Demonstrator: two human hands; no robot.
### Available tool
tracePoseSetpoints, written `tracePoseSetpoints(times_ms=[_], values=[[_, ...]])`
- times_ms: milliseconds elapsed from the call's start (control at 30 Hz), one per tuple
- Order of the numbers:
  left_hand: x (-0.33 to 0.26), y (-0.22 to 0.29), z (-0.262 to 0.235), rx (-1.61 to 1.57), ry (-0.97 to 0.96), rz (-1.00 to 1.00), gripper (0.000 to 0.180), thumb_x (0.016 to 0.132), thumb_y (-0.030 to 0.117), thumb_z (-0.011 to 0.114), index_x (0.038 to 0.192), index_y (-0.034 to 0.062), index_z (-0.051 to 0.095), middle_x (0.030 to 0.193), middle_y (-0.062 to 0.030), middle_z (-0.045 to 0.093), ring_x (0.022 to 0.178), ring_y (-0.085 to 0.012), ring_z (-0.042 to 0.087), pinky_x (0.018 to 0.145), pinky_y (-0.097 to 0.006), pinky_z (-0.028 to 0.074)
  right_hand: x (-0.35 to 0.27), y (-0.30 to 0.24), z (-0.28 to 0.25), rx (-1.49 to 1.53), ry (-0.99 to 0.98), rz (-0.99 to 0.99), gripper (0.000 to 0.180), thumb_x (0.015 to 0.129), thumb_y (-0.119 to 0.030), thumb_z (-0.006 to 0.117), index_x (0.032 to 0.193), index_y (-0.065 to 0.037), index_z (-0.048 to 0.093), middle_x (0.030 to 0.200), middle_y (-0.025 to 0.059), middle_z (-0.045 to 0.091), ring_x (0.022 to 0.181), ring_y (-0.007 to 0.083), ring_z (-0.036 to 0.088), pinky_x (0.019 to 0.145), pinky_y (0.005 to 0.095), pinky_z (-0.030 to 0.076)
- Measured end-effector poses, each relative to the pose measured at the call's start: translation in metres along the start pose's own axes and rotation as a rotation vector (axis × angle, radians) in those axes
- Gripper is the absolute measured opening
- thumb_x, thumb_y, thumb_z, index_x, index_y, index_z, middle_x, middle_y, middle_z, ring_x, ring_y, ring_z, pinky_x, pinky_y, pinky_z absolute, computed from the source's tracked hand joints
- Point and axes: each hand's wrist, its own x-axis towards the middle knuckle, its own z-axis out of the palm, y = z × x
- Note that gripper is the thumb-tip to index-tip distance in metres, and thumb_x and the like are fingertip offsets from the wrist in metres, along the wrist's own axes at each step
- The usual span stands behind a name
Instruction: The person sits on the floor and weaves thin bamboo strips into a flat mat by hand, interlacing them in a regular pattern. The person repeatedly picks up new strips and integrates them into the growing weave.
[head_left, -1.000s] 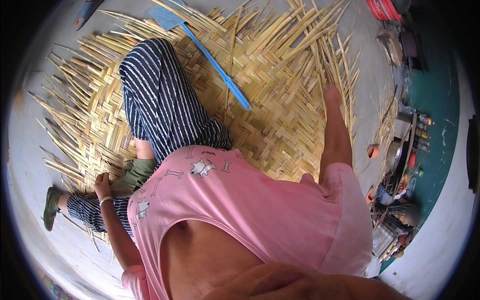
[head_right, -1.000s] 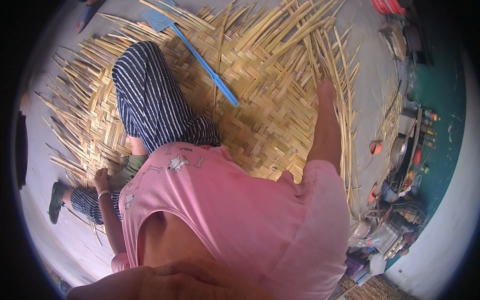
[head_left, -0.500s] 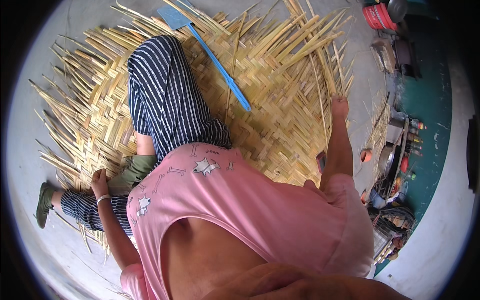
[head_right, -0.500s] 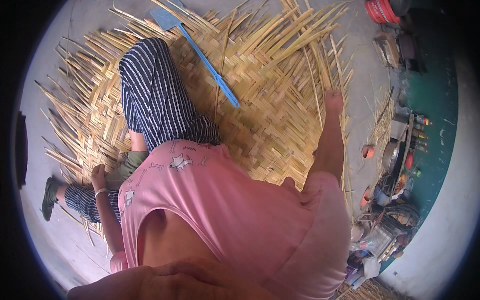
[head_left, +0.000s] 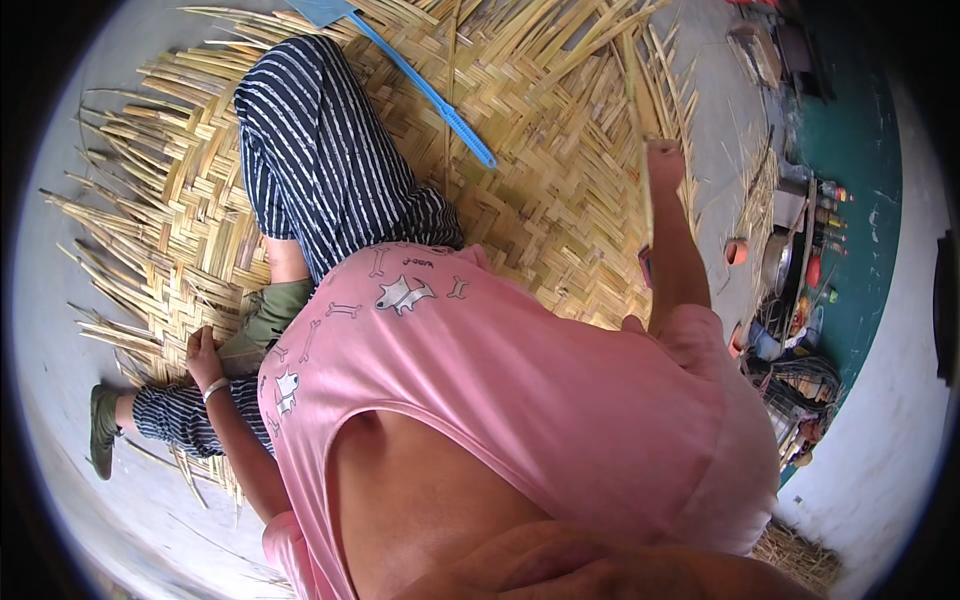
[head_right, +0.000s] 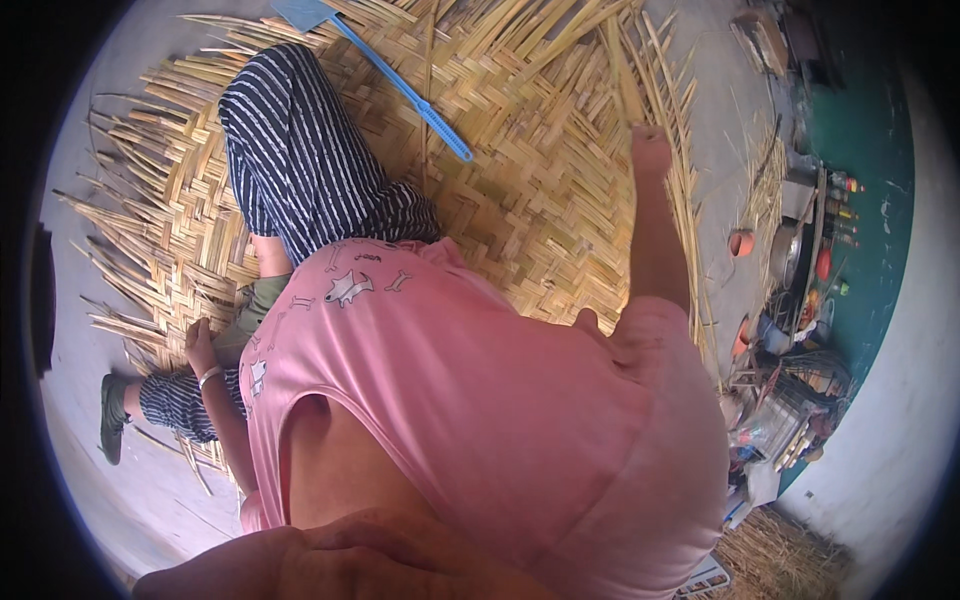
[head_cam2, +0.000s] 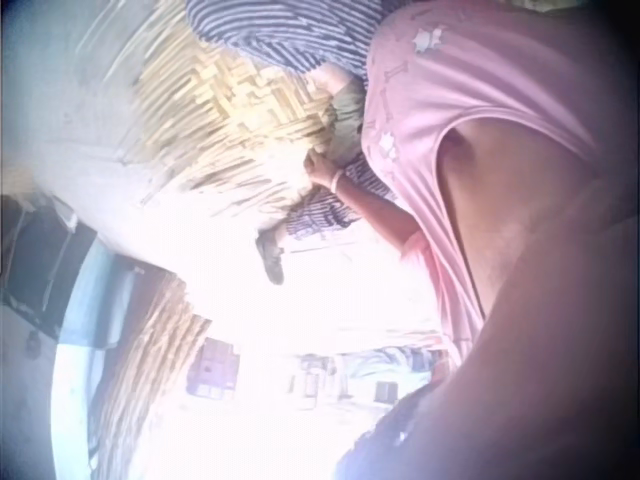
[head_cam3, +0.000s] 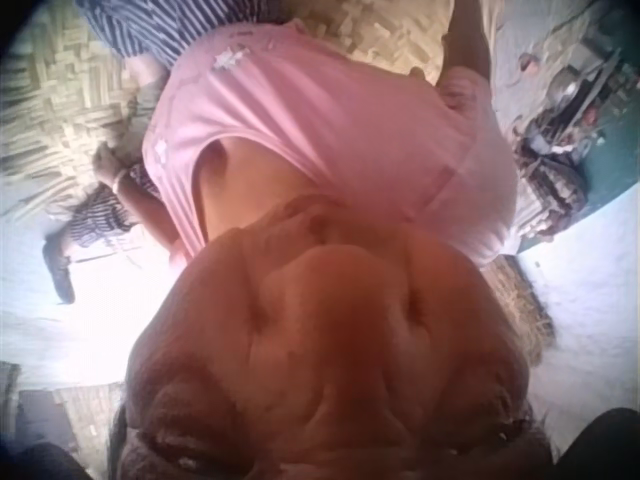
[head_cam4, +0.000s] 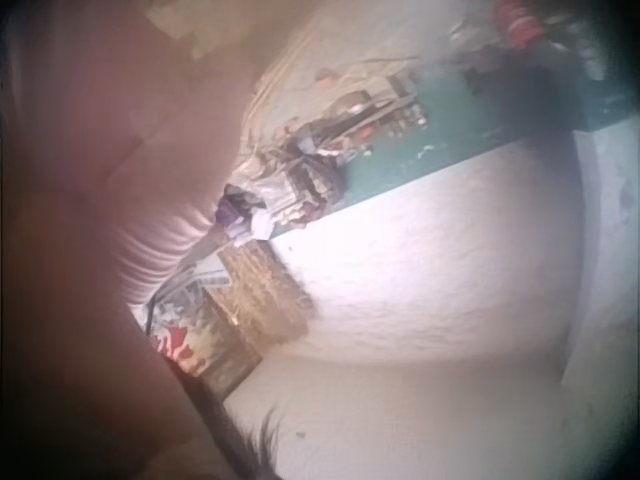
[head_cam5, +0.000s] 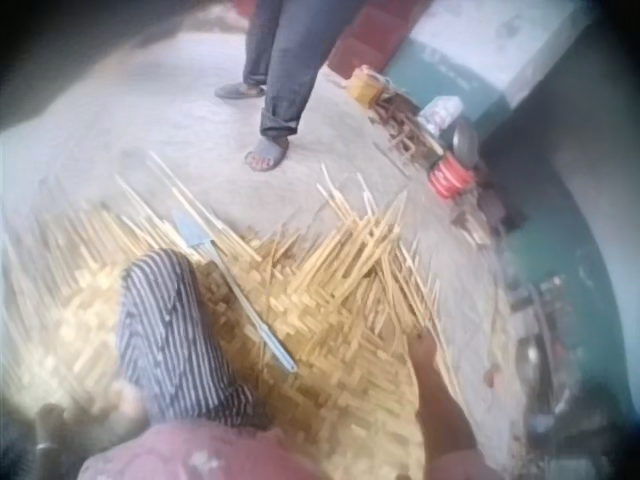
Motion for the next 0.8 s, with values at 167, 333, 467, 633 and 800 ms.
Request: tracePoseSetpoints(times_ms=[167,333,467,633,800], values=[[0.011,-0.014,0.000,-0.012,-0.029,-0.007,0.024,0.098,0.024,0.070,0.106,0.0009,0.073,0.074,-0.0042,0.068,0.065,-0.0115,0.060,0.066,-0.027,0.049,0.035,0.062,0.072,0.062,-0.169,0.120,0.049,0.093,-0.046,0.064,0.114,-0.003,0.071,0.113,0.0259,0.072,0.107,0.0439,0.068,0.093,0.0515,0.053],[0.009,-0.022,-0.006,-0.010,0.011,-0.070,0.025,0.098,0.024,0.070,0.107,0.0011,0.073,0.074,-0.0033,0.068,0.065,-0.0110,0.061,0.067,-0.027,0.050,0.053,0.043,0.076,-0.203,-0.096,0.126,0.054,0.089,-0.039,0.070,0.130,-0.004,0.065,0.116,0.0229,0.072,0.109,0.0392,0.069,0.090,0.0503,0.054],[0.010,-0.024,-0.017,0.060,-0.027,-0.088,0.032,0.097,0.030,0.071,0.112,0.0012,0.073,0.075,-0.0047,0.070,0.067,-0.0117,0.062,0.068,-0.028,0.051,0.064,0.019,0.071,-0.392,-0.283,0.026,0.058,0.086,-0.036,0.072,0.132,-0.003,0.063,0.124,0.0269,0.068,0.117,0.0439,0.066,0.097,0.0529,0.053],[0.009,-0.038,-0.014,-0.001,-0.020,-0.140,0.032,0.097,0.030,0.071,0.110,0.0012,0.074,0.074,-0.0026,0.068,0.066,-0.0102,0.060,0.065,-0.026,0.049,0.079,0.029,0.074,-0.423,-0.380,-0.060,0.053,0.088,-0.034,0.070,0.131,-0.003,0.063,0.120,0.0264,0.070,0.113,0.0456,0.066,0.095,0.0546,0.053],[0.005,-0.025,-0.005,-0.044,-0.002,-0.151,0.030,0.097,0.028,0.072,0.110,0.0008,0.072,0.075,-0.0010,0.066,0.065,-0.0095,0.058,0.065,-0.025,0.048,0.076,0.021,0.060,-0.510,-0.415,-0.087,0.041,0.093,-0.028,0.062,0.127,-0.005,0.064,0.121,0.0256,0.070,0.113,0.0447,0.066,0.094,0.0544,0.053]])
